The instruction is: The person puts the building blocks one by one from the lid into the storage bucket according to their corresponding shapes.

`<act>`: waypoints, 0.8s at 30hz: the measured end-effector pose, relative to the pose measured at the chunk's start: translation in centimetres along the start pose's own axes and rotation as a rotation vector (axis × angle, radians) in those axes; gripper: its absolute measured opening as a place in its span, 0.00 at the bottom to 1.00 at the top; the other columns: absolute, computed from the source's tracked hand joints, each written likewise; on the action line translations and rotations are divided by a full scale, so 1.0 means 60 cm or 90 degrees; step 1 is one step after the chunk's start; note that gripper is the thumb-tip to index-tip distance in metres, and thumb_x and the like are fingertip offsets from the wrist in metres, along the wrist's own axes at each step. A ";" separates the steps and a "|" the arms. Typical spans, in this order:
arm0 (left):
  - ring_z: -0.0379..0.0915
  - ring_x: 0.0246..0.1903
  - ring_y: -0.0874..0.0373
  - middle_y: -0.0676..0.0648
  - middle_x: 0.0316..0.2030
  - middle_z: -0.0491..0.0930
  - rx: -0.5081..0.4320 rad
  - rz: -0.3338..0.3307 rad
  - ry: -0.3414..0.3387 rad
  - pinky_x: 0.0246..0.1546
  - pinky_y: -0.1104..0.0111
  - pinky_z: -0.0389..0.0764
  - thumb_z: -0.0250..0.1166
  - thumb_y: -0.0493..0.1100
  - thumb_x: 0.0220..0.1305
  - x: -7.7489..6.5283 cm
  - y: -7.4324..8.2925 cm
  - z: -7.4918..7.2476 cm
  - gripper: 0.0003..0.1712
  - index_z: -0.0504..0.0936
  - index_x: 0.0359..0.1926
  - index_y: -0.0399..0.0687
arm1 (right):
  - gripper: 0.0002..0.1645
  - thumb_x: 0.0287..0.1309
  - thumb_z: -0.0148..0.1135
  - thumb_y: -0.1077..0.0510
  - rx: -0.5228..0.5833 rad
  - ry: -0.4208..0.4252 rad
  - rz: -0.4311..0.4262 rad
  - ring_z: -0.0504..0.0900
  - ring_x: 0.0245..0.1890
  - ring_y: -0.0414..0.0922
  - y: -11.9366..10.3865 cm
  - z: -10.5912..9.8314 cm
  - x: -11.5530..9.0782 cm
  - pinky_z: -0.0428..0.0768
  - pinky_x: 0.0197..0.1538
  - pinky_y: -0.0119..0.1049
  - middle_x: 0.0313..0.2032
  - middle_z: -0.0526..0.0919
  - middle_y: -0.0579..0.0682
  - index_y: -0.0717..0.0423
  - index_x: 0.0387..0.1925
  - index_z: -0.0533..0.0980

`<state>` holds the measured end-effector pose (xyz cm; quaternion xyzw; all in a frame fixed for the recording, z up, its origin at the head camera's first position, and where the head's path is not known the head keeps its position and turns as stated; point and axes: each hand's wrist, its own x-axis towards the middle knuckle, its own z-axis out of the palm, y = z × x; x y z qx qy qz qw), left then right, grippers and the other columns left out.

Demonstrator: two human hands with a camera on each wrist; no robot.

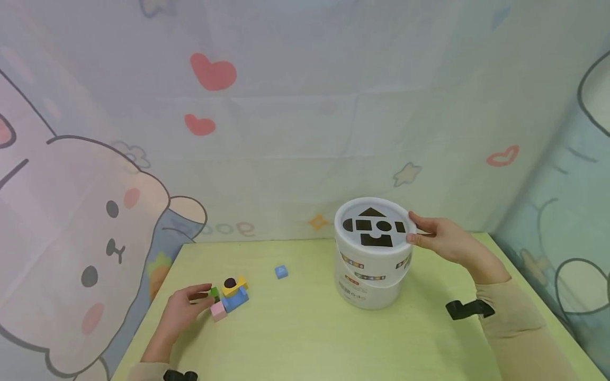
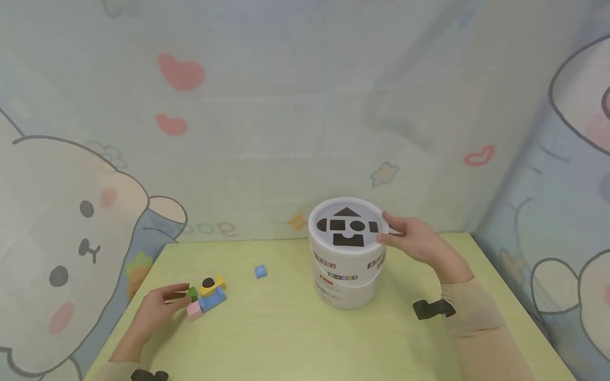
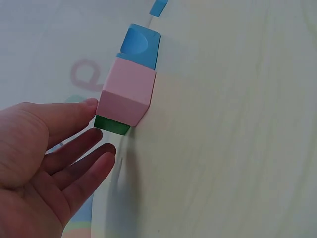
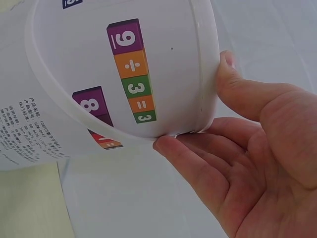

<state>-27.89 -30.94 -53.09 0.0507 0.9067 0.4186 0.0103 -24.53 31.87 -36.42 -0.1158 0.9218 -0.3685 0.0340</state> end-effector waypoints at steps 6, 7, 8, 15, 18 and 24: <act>0.85 0.54 0.40 0.36 0.56 0.86 0.005 0.007 -0.004 0.53 0.51 0.86 0.73 0.42 0.72 0.007 -0.006 0.002 0.26 0.83 0.65 0.33 | 0.49 0.78 0.63 0.45 -0.002 0.002 0.002 0.69 0.72 0.71 0.002 -0.001 -0.001 0.71 0.69 0.71 0.75 0.65 0.70 0.67 0.82 0.54; 0.85 0.54 0.40 0.36 0.56 0.86 0.006 0.007 -0.005 0.53 0.51 0.86 0.73 0.43 0.71 0.008 -0.006 0.002 0.26 0.83 0.65 0.33 | 0.49 0.78 0.63 0.45 -0.001 0.002 0.002 0.69 0.72 0.71 0.001 -0.001 -0.001 0.71 0.69 0.71 0.75 0.65 0.70 0.67 0.82 0.54; 0.85 0.54 0.39 0.36 0.56 0.87 0.007 0.008 -0.006 0.53 0.52 0.86 0.74 0.43 0.71 0.009 -0.005 0.001 0.27 0.83 0.65 0.33 | 0.49 0.78 0.63 0.45 -0.001 0.002 0.003 0.69 0.72 0.70 0.001 -0.001 -0.001 0.71 0.69 0.71 0.75 0.65 0.70 0.67 0.82 0.54; 0.85 0.54 0.39 0.36 0.54 0.87 0.022 0.012 -0.010 0.51 0.52 0.87 0.73 0.41 0.71 0.011 -0.004 0.002 0.25 0.84 0.64 0.33 | 0.49 0.77 0.64 0.44 -0.002 0.003 0.003 0.68 0.72 0.70 -0.001 0.001 -0.001 0.71 0.69 0.70 0.76 0.64 0.69 0.66 0.82 0.54; 0.86 0.53 0.40 0.36 0.54 0.87 0.030 0.025 -0.010 0.51 0.54 0.87 0.73 0.40 0.71 0.011 -0.004 0.002 0.24 0.84 0.63 0.32 | 0.48 0.77 0.64 0.45 0.004 0.004 0.001 0.69 0.73 0.70 -0.001 0.002 -0.002 0.71 0.70 0.69 0.76 0.64 0.68 0.66 0.82 0.54; 0.86 0.53 0.41 0.38 0.53 0.88 0.038 0.027 -0.011 0.52 0.53 0.86 0.73 0.39 0.71 0.014 -0.005 0.003 0.23 0.84 0.63 0.33 | 0.48 0.77 0.64 0.46 0.014 0.004 -0.001 0.68 0.73 0.69 -0.001 0.002 -0.002 0.70 0.71 0.68 0.76 0.63 0.67 0.66 0.82 0.54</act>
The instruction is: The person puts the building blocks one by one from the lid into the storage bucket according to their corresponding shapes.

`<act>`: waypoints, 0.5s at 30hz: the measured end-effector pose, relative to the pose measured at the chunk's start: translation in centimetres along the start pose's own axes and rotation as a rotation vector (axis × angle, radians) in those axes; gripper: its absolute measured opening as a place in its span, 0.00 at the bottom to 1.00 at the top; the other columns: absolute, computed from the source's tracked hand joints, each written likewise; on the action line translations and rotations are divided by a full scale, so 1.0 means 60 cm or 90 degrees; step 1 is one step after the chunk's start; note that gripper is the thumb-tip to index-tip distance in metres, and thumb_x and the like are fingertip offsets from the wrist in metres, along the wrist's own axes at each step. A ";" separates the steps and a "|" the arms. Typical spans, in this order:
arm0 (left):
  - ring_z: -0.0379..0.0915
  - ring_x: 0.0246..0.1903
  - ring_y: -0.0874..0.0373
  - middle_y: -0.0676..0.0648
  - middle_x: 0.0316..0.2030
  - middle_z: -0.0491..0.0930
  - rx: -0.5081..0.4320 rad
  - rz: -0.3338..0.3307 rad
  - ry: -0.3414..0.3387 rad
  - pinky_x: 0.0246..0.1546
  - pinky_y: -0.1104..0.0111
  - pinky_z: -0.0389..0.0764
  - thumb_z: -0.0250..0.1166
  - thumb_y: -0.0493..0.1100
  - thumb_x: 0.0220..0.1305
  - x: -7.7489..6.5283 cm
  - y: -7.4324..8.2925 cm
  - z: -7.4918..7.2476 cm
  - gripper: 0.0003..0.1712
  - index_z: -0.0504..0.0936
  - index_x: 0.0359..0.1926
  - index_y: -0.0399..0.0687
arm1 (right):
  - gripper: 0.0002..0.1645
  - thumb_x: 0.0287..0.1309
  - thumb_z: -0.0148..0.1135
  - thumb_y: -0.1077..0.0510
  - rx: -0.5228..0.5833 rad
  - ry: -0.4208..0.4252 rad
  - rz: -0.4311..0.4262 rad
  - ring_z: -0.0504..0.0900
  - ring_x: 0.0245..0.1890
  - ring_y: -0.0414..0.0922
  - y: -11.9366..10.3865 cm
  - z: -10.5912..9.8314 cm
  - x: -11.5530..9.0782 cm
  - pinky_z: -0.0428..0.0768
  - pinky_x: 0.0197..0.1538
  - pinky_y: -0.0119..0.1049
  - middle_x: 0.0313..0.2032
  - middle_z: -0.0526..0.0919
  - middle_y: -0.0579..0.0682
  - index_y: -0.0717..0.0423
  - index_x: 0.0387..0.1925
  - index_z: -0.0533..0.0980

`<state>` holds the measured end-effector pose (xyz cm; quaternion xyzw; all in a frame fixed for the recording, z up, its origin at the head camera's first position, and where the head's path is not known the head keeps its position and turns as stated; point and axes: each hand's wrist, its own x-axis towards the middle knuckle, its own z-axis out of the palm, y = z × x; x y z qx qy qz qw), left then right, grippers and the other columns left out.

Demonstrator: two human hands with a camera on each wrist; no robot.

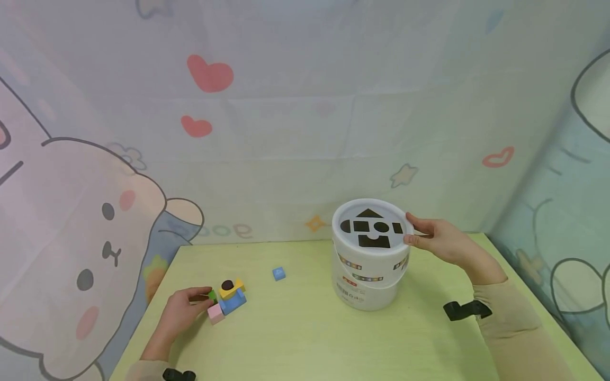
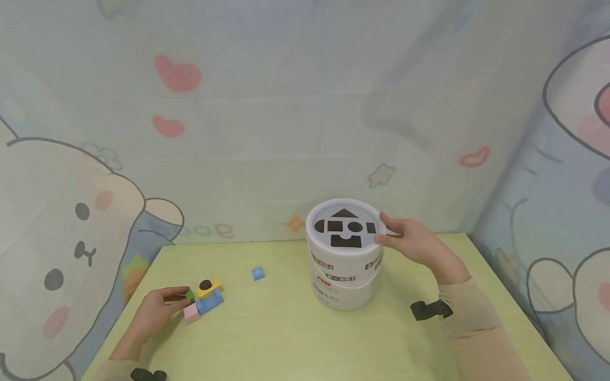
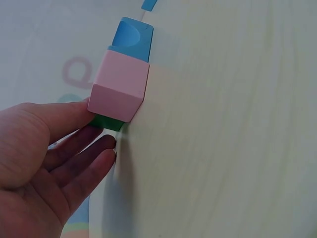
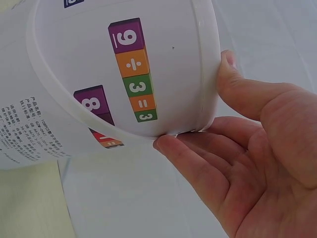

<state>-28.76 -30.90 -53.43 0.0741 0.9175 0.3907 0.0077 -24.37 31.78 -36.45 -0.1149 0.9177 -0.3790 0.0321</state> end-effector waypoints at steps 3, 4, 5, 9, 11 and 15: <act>0.86 0.53 0.41 0.38 0.52 0.88 0.002 0.002 -0.003 0.53 0.51 0.86 0.73 0.40 0.71 0.001 -0.002 0.000 0.24 0.84 0.63 0.33 | 0.48 0.77 0.64 0.46 0.001 0.000 0.000 0.68 0.73 0.69 0.000 0.000 0.001 0.70 0.71 0.69 0.77 0.62 0.67 0.66 0.82 0.54; 0.86 0.53 0.41 0.38 0.52 0.88 0.003 0.001 -0.003 0.53 0.50 0.86 0.73 0.40 0.71 0.002 -0.002 0.000 0.24 0.84 0.63 0.33 | 0.48 0.77 0.64 0.46 0.001 0.000 0.001 0.68 0.73 0.69 0.000 0.000 0.001 0.70 0.71 0.69 0.77 0.62 0.67 0.66 0.82 0.54; 0.86 0.53 0.41 0.38 0.52 0.88 0.003 0.000 -0.003 0.53 0.49 0.86 0.73 0.40 0.71 0.002 -0.003 0.000 0.24 0.85 0.63 0.34 | 0.48 0.77 0.64 0.46 0.000 0.000 0.001 0.68 0.73 0.69 0.000 0.000 0.001 0.70 0.70 0.69 0.77 0.62 0.67 0.66 0.82 0.54; 0.86 0.52 0.41 0.39 0.52 0.88 0.006 -0.004 -0.003 0.53 0.49 0.86 0.74 0.42 0.70 0.004 -0.003 -0.001 0.24 0.85 0.63 0.34 | 0.48 0.77 0.64 0.46 -0.004 0.001 0.002 0.69 0.73 0.69 -0.001 0.000 0.000 0.70 0.70 0.69 0.76 0.63 0.68 0.66 0.82 0.54; 0.86 0.52 0.41 0.39 0.51 0.89 0.005 -0.007 -0.003 0.52 0.49 0.86 0.74 0.42 0.70 0.005 -0.002 -0.002 0.25 0.85 0.63 0.34 | 0.48 0.77 0.64 0.46 -0.005 0.001 0.003 0.69 0.72 0.69 -0.001 0.000 0.000 0.71 0.70 0.69 0.76 0.64 0.68 0.66 0.82 0.55; 0.86 0.52 0.41 0.40 0.49 0.89 0.006 -0.014 0.000 0.52 0.48 0.86 0.75 0.42 0.69 0.006 -0.001 -0.002 0.25 0.85 0.62 0.34 | 0.48 0.77 0.64 0.46 -0.005 -0.001 0.004 0.70 0.71 0.70 0.000 0.001 0.001 0.72 0.69 0.69 0.75 0.65 0.70 0.66 0.82 0.54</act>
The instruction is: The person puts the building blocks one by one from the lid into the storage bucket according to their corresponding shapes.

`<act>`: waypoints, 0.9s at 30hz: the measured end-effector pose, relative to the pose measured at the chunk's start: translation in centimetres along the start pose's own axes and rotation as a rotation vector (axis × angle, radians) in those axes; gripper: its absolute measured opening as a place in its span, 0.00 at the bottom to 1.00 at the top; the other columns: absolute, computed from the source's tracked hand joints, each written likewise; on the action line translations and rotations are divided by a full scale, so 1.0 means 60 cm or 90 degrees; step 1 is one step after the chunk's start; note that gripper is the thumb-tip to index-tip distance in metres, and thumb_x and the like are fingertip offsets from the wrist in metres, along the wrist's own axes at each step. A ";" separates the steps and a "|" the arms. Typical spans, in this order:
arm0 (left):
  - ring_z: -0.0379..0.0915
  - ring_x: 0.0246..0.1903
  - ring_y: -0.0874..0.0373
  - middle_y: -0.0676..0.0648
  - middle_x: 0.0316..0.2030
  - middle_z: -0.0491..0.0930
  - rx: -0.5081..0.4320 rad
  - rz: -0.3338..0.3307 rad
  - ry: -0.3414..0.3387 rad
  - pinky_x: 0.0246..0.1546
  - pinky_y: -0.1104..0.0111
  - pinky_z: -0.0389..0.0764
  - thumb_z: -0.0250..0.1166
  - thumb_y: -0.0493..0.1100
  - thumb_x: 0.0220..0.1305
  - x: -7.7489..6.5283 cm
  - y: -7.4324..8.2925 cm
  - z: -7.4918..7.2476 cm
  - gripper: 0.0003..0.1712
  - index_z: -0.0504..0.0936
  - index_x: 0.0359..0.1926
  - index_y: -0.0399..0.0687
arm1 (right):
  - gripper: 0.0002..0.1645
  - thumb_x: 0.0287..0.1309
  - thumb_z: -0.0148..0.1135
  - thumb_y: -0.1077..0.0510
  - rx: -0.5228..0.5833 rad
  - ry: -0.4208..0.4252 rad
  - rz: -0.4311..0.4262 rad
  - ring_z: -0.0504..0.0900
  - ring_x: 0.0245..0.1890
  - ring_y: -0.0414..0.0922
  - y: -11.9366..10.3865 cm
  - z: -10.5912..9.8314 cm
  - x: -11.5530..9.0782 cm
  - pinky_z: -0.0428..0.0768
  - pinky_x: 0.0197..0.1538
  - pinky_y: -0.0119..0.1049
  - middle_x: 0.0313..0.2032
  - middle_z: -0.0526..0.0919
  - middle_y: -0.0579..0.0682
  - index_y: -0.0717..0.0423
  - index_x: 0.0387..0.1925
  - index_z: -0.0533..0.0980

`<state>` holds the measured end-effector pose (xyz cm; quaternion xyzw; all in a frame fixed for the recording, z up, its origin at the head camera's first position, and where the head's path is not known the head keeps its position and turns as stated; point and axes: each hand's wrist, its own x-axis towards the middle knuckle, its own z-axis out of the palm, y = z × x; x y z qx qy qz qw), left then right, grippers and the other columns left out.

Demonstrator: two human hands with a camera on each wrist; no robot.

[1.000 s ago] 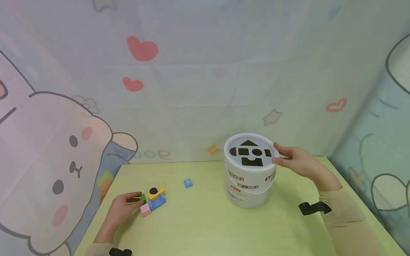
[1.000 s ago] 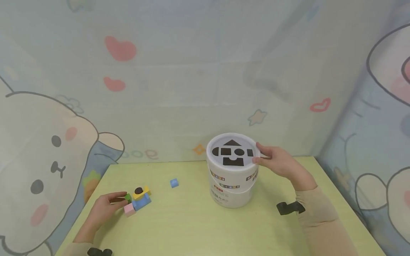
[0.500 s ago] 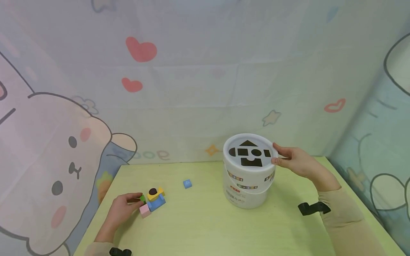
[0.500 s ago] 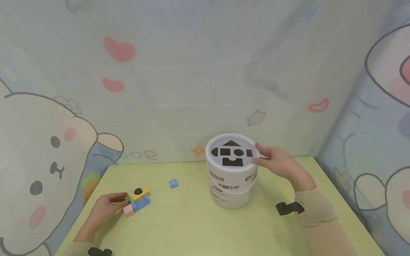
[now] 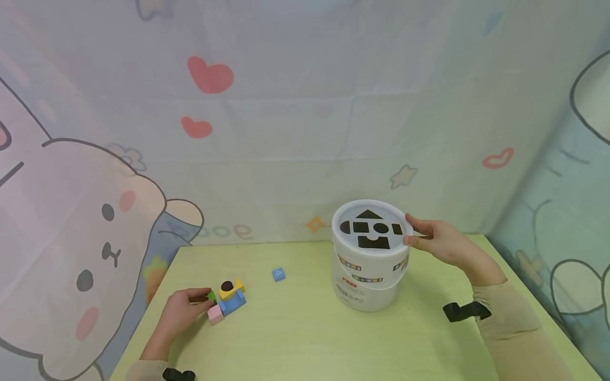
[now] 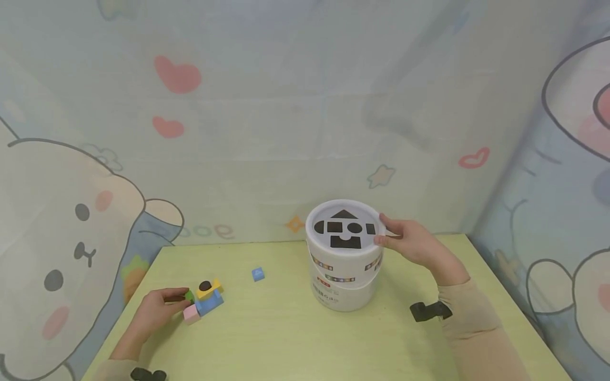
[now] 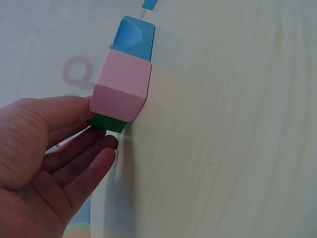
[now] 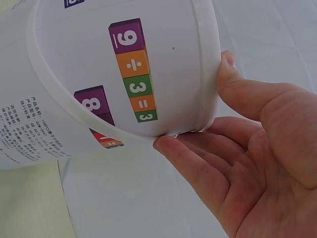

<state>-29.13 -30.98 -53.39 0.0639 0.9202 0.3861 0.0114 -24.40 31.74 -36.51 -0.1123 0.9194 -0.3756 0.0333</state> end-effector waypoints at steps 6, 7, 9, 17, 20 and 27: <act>0.86 0.52 0.40 0.40 0.48 0.90 0.009 -0.003 0.006 0.54 0.46 0.85 0.76 0.42 0.68 -0.001 -0.003 0.001 0.25 0.86 0.61 0.34 | 0.48 0.77 0.64 0.44 -0.017 0.004 -0.001 0.70 0.71 0.70 0.001 0.002 0.002 0.71 0.69 0.70 0.74 0.66 0.70 0.66 0.82 0.55; 0.86 0.52 0.40 0.40 0.48 0.90 0.008 -0.003 0.007 0.54 0.46 0.85 0.76 0.42 0.68 -0.001 -0.004 0.001 0.25 0.86 0.61 0.33 | 0.48 0.77 0.63 0.44 -0.019 0.004 -0.001 0.70 0.72 0.70 0.002 0.003 0.002 0.71 0.69 0.70 0.75 0.66 0.70 0.66 0.82 0.55; 0.86 0.52 0.41 0.40 0.48 0.90 0.006 -0.004 0.008 0.54 0.47 0.85 0.76 0.42 0.68 -0.002 -0.004 0.001 0.26 0.85 0.62 0.32 | 0.48 0.78 0.63 0.44 -0.017 0.003 0.000 0.70 0.72 0.70 0.002 0.002 0.002 0.71 0.69 0.70 0.75 0.65 0.70 0.66 0.82 0.55; 0.87 0.49 0.44 0.40 0.47 0.90 0.011 -0.010 0.036 0.50 0.55 0.87 0.77 0.44 0.67 -0.003 -0.009 0.002 0.25 0.86 0.60 0.33 | 0.49 0.78 0.63 0.45 -0.004 -0.003 0.003 0.68 0.72 0.71 0.001 0.002 0.003 0.70 0.69 0.71 0.76 0.63 0.70 0.67 0.82 0.54; 0.87 0.49 0.44 0.40 0.47 0.90 0.013 -0.009 0.054 0.50 0.57 0.87 0.77 0.45 0.67 -0.003 -0.010 0.000 0.25 0.87 0.59 0.33 | 0.48 0.78 0.63 0.45 -0.002 -0.003 0.000 0.68 0.73 0.70 0.001 0.001 0.003 0.69 0.70 0.70 0.76 0.62 0.70 0.68 0.82 0.54; 0.88 0.50 0.43 0.40 0.48 0.90 -0.021 -0.010 0.118 0.47 0.71 0.84 0.76 0.45 0.69 -0.004 -0.002 -0.005 0.25 0.87 0.60 0.35 | 0.47 0.78 0.63 0.47 0.000 -0.003 -0.009 0.68 0.73 0.70 0.000 -0.001 0.002 0.70 0.70 0.69 0.77 0.61 0.70 0.69 0.81 0.53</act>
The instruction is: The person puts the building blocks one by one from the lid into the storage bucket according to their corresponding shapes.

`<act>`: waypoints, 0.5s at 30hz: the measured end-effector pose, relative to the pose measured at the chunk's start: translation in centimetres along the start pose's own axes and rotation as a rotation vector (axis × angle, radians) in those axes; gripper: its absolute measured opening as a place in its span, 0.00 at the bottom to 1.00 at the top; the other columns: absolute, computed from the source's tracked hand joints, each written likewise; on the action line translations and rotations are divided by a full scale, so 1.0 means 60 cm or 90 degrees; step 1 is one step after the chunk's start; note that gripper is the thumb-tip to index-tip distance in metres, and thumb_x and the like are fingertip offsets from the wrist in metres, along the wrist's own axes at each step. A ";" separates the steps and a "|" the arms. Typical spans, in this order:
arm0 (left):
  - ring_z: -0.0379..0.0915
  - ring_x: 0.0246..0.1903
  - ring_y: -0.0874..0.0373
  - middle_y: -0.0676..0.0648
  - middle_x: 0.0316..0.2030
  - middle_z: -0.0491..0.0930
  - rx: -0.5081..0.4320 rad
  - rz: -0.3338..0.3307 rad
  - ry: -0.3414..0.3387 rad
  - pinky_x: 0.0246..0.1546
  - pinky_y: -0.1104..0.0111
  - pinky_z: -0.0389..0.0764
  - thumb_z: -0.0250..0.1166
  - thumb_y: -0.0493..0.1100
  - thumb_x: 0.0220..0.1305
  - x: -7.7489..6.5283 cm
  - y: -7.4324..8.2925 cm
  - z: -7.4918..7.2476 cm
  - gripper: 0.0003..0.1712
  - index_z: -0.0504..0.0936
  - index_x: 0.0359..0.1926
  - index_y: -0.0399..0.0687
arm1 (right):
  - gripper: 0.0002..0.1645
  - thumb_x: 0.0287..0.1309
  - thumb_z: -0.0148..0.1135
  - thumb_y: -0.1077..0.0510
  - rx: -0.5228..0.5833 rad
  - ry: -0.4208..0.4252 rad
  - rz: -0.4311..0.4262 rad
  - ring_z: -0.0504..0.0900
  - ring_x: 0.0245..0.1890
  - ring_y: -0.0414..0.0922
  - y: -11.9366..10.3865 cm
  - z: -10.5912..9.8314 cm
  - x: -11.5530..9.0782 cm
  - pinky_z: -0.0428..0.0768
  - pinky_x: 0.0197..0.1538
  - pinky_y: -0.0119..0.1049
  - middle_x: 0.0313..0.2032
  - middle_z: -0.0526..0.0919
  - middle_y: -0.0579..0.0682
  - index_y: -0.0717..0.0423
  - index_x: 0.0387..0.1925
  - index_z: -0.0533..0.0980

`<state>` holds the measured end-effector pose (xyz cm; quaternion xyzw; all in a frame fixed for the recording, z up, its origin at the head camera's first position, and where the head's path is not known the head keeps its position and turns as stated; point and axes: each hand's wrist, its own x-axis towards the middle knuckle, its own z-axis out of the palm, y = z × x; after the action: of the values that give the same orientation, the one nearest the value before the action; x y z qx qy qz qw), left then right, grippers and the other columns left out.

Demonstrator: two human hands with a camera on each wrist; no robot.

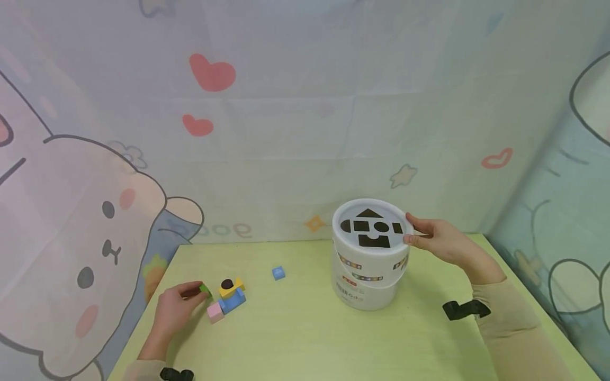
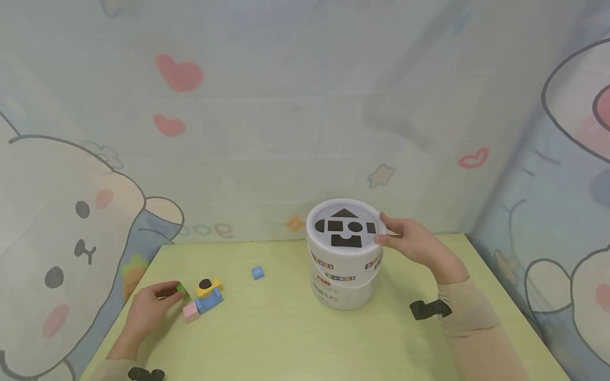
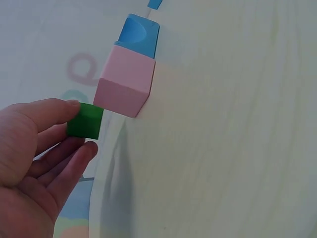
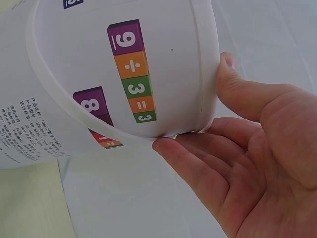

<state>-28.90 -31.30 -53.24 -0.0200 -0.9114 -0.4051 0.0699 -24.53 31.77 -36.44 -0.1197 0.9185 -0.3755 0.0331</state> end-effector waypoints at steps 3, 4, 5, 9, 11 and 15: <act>0.88 0.49 0.46 0.39 0.49 0.89 -0.029 -0.004 0.026 0.44 0.77 0.83 0.75 0.47 0.71 -0.001 0.004 -0.002 0.25 0.86 0.62 0.36 | 0.47 0.79 0.63 0.48 0.000 -0.002 0.002 0.67 0.73 0.70 -0.001 0.000 0.000 0.70 0.70 0.69 0.77 0.61 0.70 0.69 0.81 0.53; 0.89 0.48 0.51 0.39 0.49 0.89 -0.042 -0.001 0.038 0.43 0.79 0.82 0.75 0.47 0.70 -0.002 0.007 -0.002 0.25 0.86 0.61 0.36 | 0.47 0.79 0.63 0.49 -0.002 -0.002 0.003 0.67 0.73 0.71 -0.001 0.000 0.001 0.70 0.70 0.69 0.77 0.61 0.71 0.69 0.81 0.53; 0.89 0.46 0.56 0.39 0.49 0.89 -0.052 0.002 0.048 0.43 0.80 0.81 0.75 0.47 0.70 -0.002 0.010 -0.002 0.25 0.86 0.61 0.36 | 0.47 0.79 0.63 0.49 -0.003 -0.002 0.004 0.67 0.73 0.71 -0.001 0.000 0.001 0.70 0.70 0.70 0.76 0.61 0.71 0.69 0.81 0.53; 0.82 0.41 0.75 0.39 0.50 0.89 -0.089 0.018 0.085 0.43 0.84 0.80 0.76 0.47 0.70 -0.003 0.031 0.000 0.24 0.87 0.60 0.38 | 0.46 0.79 0.63 0.49 -0.014 0.001 0.007 0.68 0.73 0.71 -0.002 -0.002 -0.001 0.70 0.69 0.70 0.76 0.61 0.71 0.70 0.81 0.53; 0.80 0.40 0.80 0.39 0.51 0.89 -0.099 0.023 0.100 0.42 0.84 0.80 0.76 0.48 0.70 -0.005 0.044 0.001 0.23 0.88 0.60 0.40 | 0.47 0.78 0.63 0.48 -0.014 0.003 0.010 0.68 0.73 0.70 -0.003 -0.002 -0.002 0.70 0.70 0.70 0.76 0.62 0.70 0.69 0.81 0.53; 0.80 0.40 0.81 0.40 0.52 0.88 -0.116 0.043 0.121 0.42 0.85 0.80 0.76 0.48 0.70 -0.007 0.071 0.005 0.23 0.88 0.60 0.42 | 0.48 0.78 0.63 0.46 -0.006 0.000 0.015 0.69 0.73 0.69 -0.005 -0.002 -0.004 0.69 0.71 0.69 0.76 0.63 0.69 0.66 0.82 0.54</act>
<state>-28.11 -28.22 -50.38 -0.0187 -0.8590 -0.4834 0.1676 -24.28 31.69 -36.17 -0.1088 0.9216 -0.3708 0.0367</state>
